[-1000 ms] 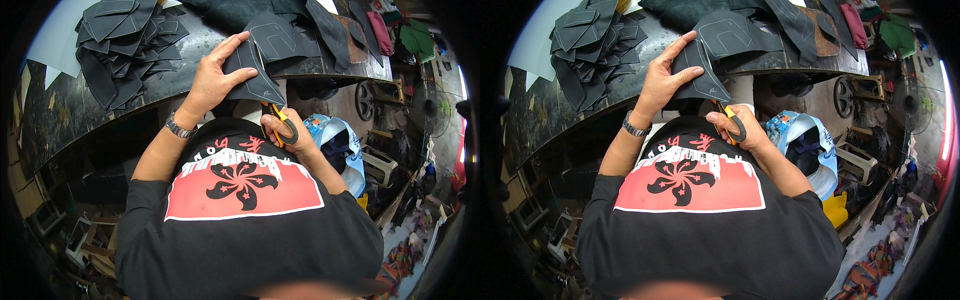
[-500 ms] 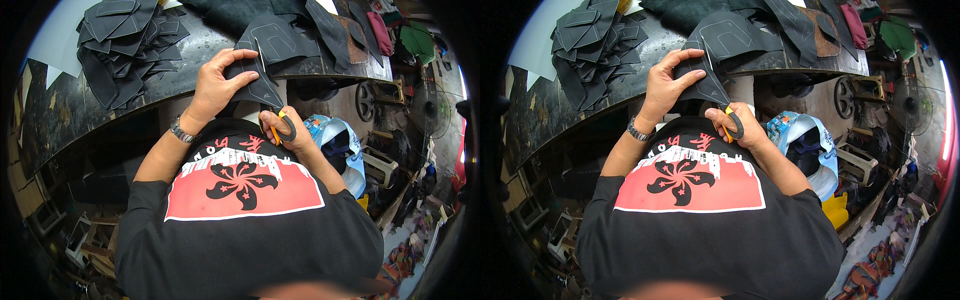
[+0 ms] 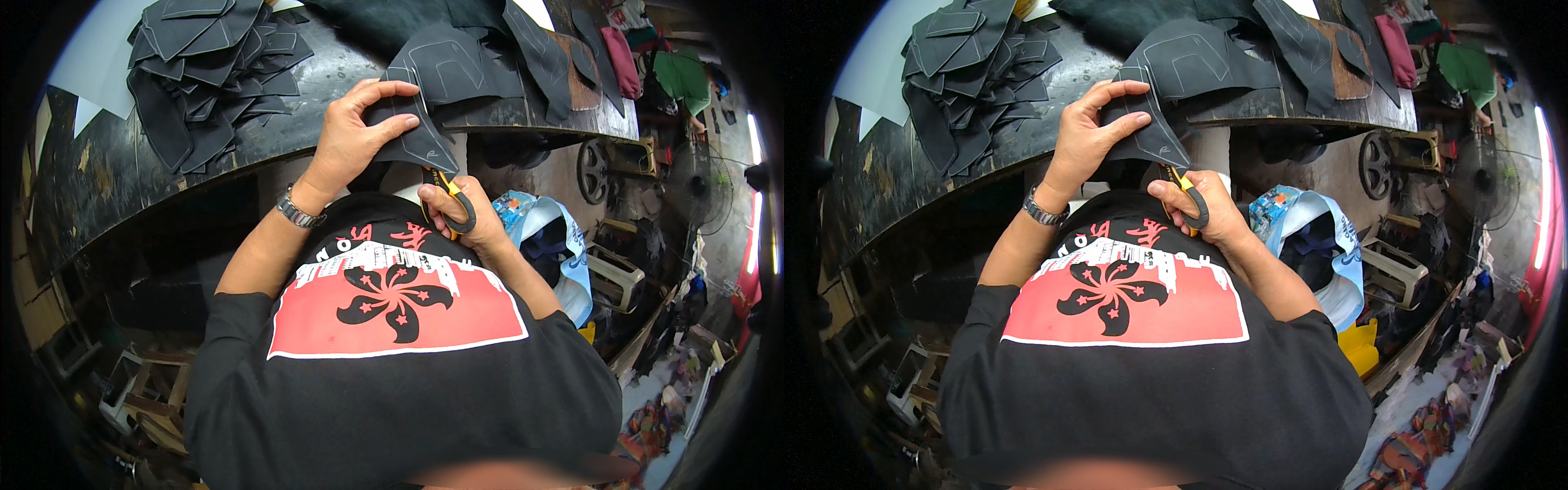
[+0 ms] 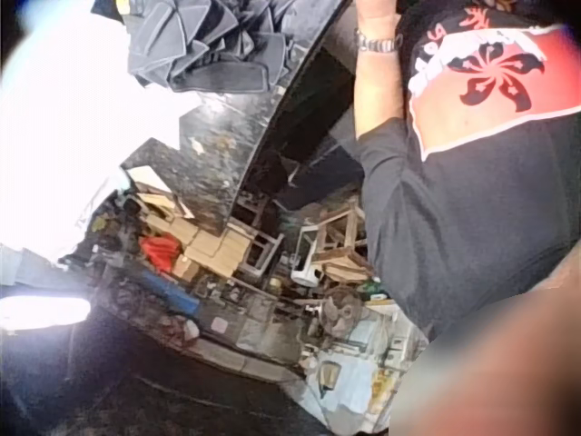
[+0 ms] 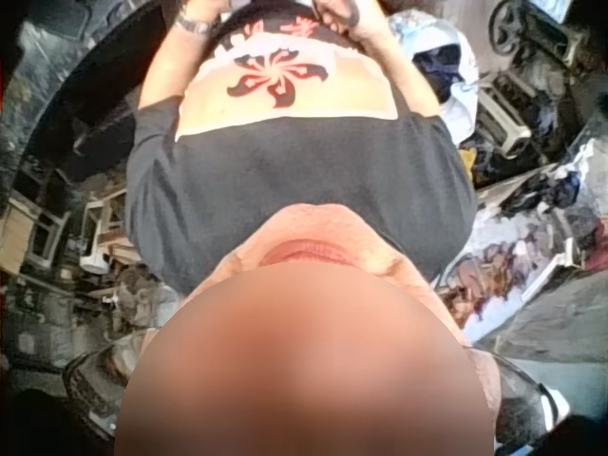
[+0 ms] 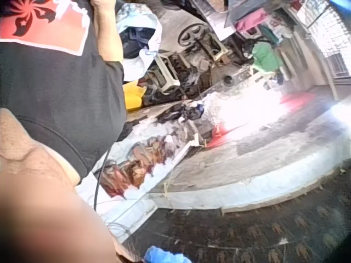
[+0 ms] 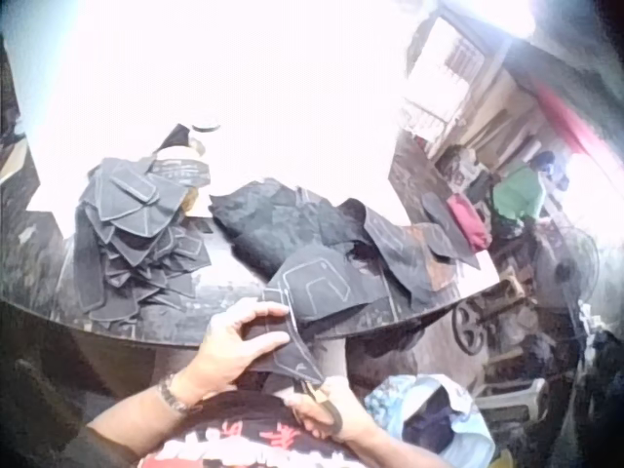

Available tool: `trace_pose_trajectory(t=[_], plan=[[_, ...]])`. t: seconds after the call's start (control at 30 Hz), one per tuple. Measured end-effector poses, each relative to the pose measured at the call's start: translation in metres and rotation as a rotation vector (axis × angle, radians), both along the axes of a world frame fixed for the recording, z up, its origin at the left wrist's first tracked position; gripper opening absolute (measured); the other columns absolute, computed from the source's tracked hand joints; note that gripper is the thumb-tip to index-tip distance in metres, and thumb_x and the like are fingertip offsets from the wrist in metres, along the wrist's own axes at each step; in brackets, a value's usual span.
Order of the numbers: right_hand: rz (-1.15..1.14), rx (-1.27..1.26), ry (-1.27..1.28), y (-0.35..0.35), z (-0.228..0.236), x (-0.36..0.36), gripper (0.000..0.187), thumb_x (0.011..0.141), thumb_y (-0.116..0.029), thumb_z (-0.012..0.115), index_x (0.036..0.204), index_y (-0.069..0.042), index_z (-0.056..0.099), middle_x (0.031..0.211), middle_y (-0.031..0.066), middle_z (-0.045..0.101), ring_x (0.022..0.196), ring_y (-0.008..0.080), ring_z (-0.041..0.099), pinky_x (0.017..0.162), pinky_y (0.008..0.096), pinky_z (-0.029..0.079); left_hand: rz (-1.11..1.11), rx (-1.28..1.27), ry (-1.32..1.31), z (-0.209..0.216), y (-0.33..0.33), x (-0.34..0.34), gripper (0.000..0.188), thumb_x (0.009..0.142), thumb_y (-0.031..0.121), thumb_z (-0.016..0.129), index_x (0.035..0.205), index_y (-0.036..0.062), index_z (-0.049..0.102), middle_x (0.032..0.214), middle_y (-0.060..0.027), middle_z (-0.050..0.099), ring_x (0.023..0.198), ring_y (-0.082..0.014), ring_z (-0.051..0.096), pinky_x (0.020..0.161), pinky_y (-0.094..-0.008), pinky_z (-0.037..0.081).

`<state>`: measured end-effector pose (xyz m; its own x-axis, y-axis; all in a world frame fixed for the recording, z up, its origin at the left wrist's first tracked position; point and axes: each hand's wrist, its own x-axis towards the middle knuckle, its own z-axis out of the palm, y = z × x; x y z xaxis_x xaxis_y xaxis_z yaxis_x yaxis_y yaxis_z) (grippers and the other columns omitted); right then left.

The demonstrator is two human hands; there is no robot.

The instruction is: The person uses shears to cut black leather pieces along marked outlines on a worktable. They repeatedly pick up pieces, align the shears, cut along the lines, and place the cut pieces into a growing stack.

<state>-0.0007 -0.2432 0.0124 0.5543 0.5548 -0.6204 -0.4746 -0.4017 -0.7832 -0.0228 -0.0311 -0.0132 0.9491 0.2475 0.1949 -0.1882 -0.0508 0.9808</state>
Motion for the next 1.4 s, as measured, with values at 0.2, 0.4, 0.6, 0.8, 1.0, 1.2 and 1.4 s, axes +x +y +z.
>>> trace_pose_trajectory(t=[0.2,0.4,0.6,0.8,1.0,1.2,1.4], plan=[[0.224,0.099,0.084,-0.003,0.01,0.045,0.043,0.089,-0.042,0.064,0.074,-0.002,0.061,0.062,0.0065,0.058,0.048,0.0122,0.054,0.045,0.0231,0.044,-0.194,-0.226,0.132,0.008,0.033,-0.002,0.036,0.081,0.003,0.073,0.117,0.0024,0.068,0.113,-0.0045,0.067,0.103,-0.0107,0.061,0.092,-0.0241,0.048],[0.562,0.006,-0.027,0.011,0.032,0.103,0.038,0.088,-0.04,0.068,0.078,-0.004,0.064,0.064,0.0037,0.059,0.054,0.0102,0.054,0.052,0.0225,0.043,-0.372,-0.332,0.227,0.015,0.05,-0.014,0.048,0.082,0.002,0.07,0.129,0.001,0.061,0.125,-0.0048,0.063,0.113,-0.0117,0.057,0.102,-0.0261,0.042],[0.77,-0.143,-0.09,0.03,0.04,0.133,0.046,0.081,-0.042,0.076,0.089,0.001,0.063,0.068,0.0032,0.059,0.059,0.0102,0.057,0.053,0.0225,0.046,-0.34,-0.08,0.091,0.015,0.06,-0.023,0.047,0.08,0.005,0.071,0.126,0.0044,0.064,0.128,-0.0102,0.061,0.123,-0.0174,0.052,0.109,-0.0306,0.034],[0.839,-0.185,-0.182,0.039,0.047,0.137,0.048,0.079,-0.048,0.077,0.086,-0.001,0.066,0.062,0.001,0.056,0.054,0.0098,0.056,0.049,0.0231,0.043,-0.323,0.002,0.044,0.013,0.065,-0.025,0.047,0.078,0.006,0.071,0.125,0.0049,0.065,0.126,-0.0116,0.061,0.122,-0.0217,0.052,0.109,-0.0323,0.033],[0.759,-0.16,-0.171,0.042,0.047,0.132,0.044,0.077,-0.045,0.08,0.079,-0.003,0.066,0.056,0.0008,0.054,0.048,0.0088,0.053,0.043,0.0229,0.039,-0.308,-0.053,0.052,0.012,0.071,-0.027,0.047,0.078,0.006,0.072,0.125,0.0049,0.065,0.126,-0.0107,0.062,0.126,-0.0231,0.05,0.112,-0.0338,0.03],[0.748,-0.152,-0.175,0.037,0.04,0.132,0.041,0.078,-0.041,0.08,0.072,-0.005,0.062,0.049,0.0002,0.05,0.039,0.0084,0.047,0.037,0.0226,0.034,-0.279,-0.021,0.064,0.007,0.073,-0.028,0.046,0.078,0.007,0.071,0.124,0.0062,0.066,0.123,-0.0068,0.066,0.132,-0.025,0.046,0.117,-0.0389,0.022],[0.678,-0.205,-0.15,0.036,0.035,0.126,0.039,0.077,-0.036,0.082,0.071,-0.004,0.061,0.049,-0.0008,0.05,0.037,0.007,0.046,0.035,0.0207,0.033,-0.32,0.062,0.1,0.011,0.079,-0.03,0.045,0.078,0.004,0.072,0.122,0.0048,0.066,0.118,-0.0088,0.066,0.112,-0.0173,0.059,0.103,-0.0298,0.042]])
